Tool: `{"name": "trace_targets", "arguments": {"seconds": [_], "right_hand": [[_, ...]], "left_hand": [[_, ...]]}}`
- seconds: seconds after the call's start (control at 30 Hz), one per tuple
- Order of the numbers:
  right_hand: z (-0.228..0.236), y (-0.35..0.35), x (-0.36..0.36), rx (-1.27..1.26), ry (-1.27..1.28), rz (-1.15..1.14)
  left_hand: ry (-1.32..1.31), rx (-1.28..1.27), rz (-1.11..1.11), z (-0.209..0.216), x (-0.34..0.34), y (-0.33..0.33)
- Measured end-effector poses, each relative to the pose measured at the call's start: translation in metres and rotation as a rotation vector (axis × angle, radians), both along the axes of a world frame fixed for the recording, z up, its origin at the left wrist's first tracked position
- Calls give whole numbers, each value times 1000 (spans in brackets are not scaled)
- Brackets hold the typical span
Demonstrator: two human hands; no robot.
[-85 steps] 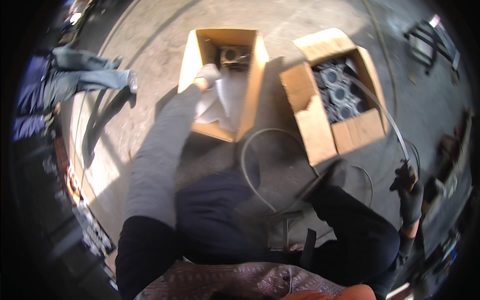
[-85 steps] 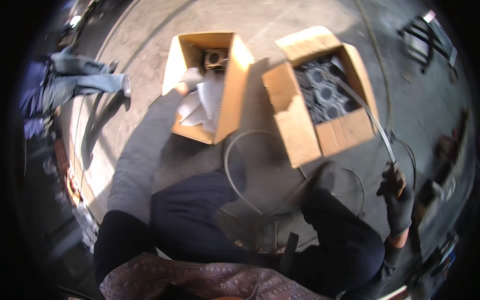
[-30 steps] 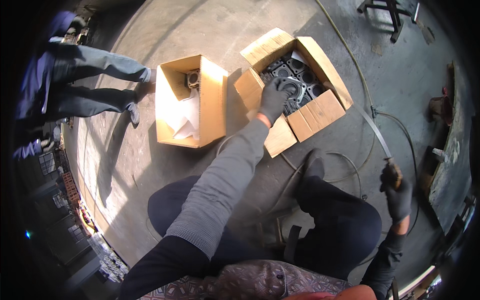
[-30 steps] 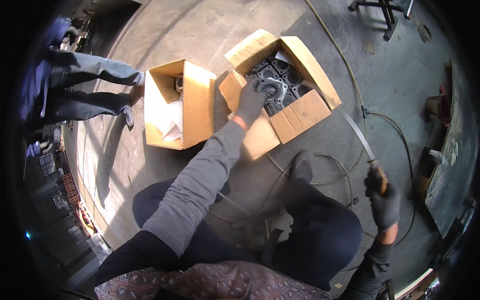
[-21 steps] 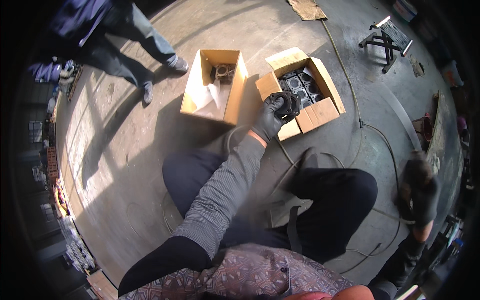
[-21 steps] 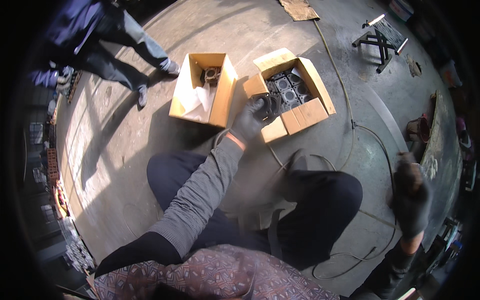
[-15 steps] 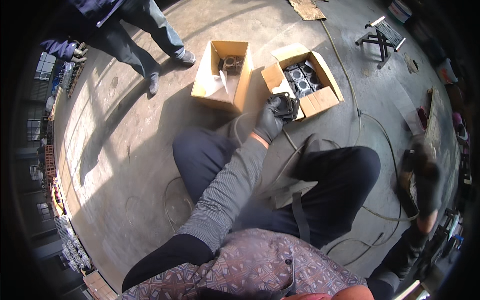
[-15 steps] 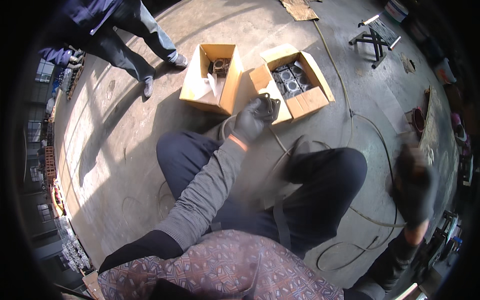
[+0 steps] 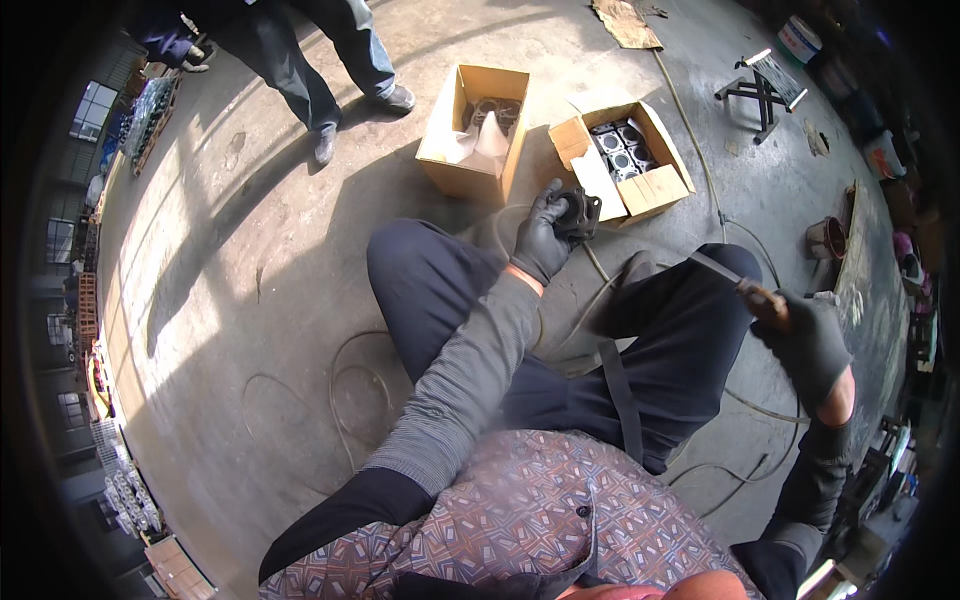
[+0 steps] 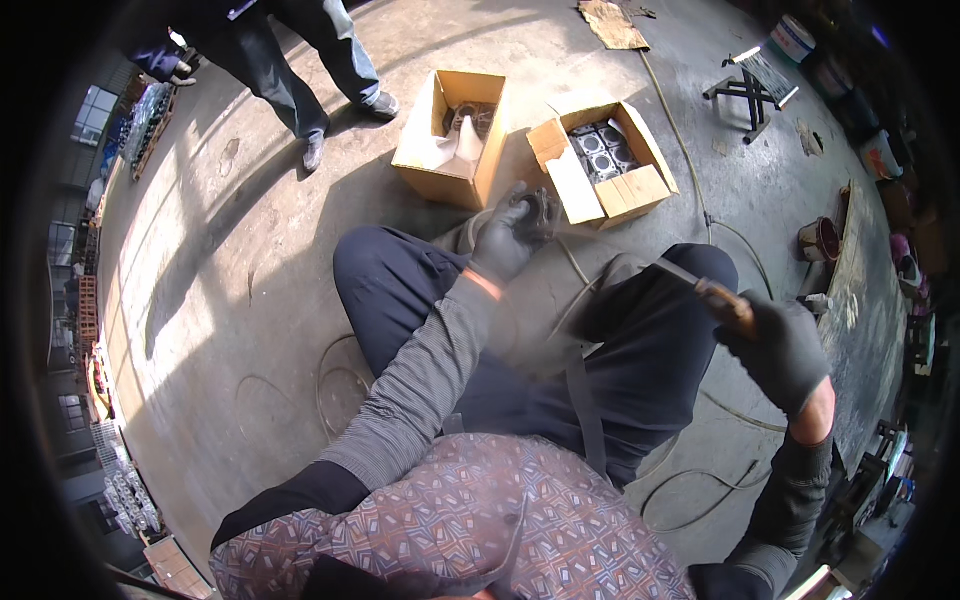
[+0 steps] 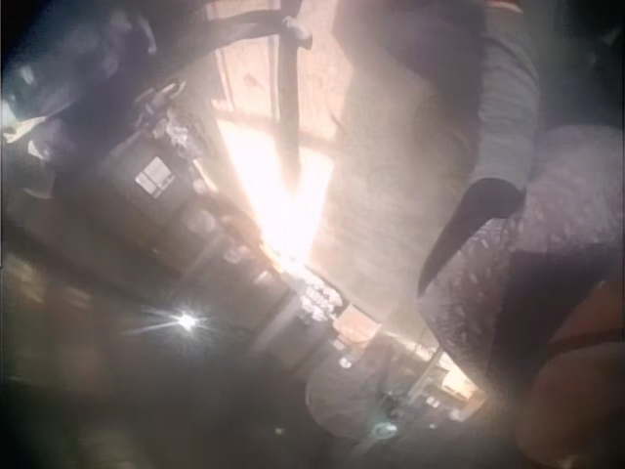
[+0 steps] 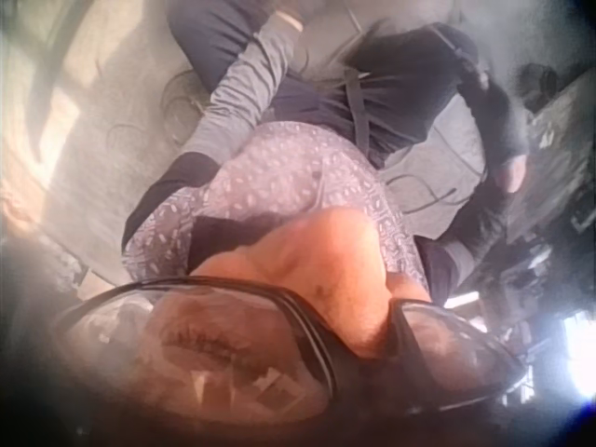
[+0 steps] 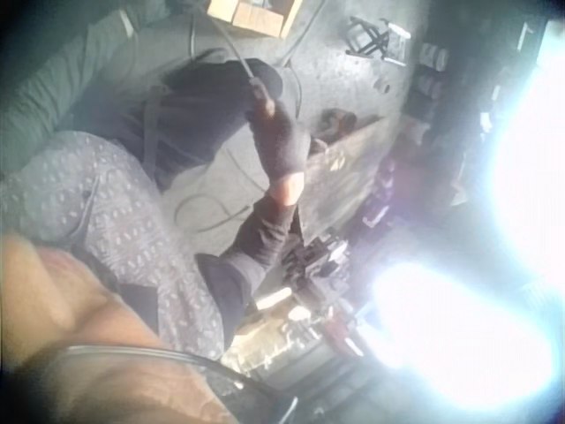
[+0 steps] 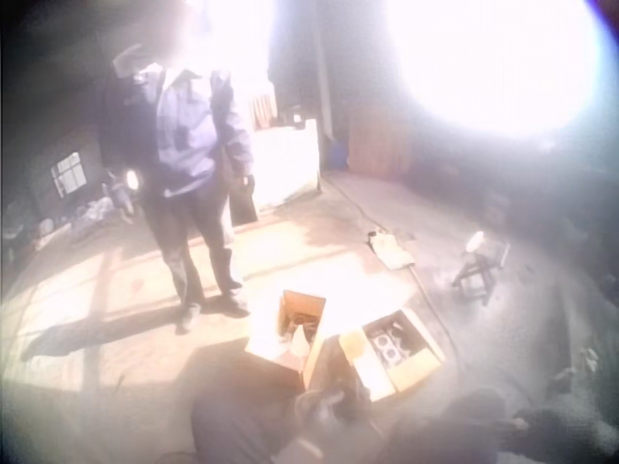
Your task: The person sits on the floor and uses a handheld air nozzle to blow air onto metal parts, likely cylinder heads, transferring them between two cardboard boxes. The person handles the parts one at a time, directing the air stream at various surfaces before placing them in the second box.
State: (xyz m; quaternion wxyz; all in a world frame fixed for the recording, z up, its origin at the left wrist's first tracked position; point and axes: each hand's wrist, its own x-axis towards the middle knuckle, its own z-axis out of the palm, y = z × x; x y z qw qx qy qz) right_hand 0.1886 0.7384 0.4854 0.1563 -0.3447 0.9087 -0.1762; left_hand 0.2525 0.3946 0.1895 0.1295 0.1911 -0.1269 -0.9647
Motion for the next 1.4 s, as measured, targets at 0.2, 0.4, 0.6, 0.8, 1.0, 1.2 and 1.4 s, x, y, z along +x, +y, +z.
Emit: {"name": "trace_targets", "arguments": {"seconds": [0.2,0.4,0.6,0.8,1.0,1.2,1.4], "right_hand": [[13,-23,-6,98,145,-18],[18,-35,-18,-124,-106,-264],[22,-32,-32,-179,-171,-172],[-19,-19,-77,-268,-274,-166],[-109,2,-172,-347,-367,-529],[-241,-26,-202,-459,-672,-491],[-296,-60,-222,-278,-751,-534]], "left_hand": [[50,47,1,-7,-1,-19],[-71,62,106,-34,-7,-20],[249,203,-110,-29,-5,-32],[-106,-109,-91,23,-7,-54],[-249,-989,-179,41,-99,-224],[-930,-1801,-169,-51,-182,-359],[-1187,-2075,-163,-185,-234,-389]]}}
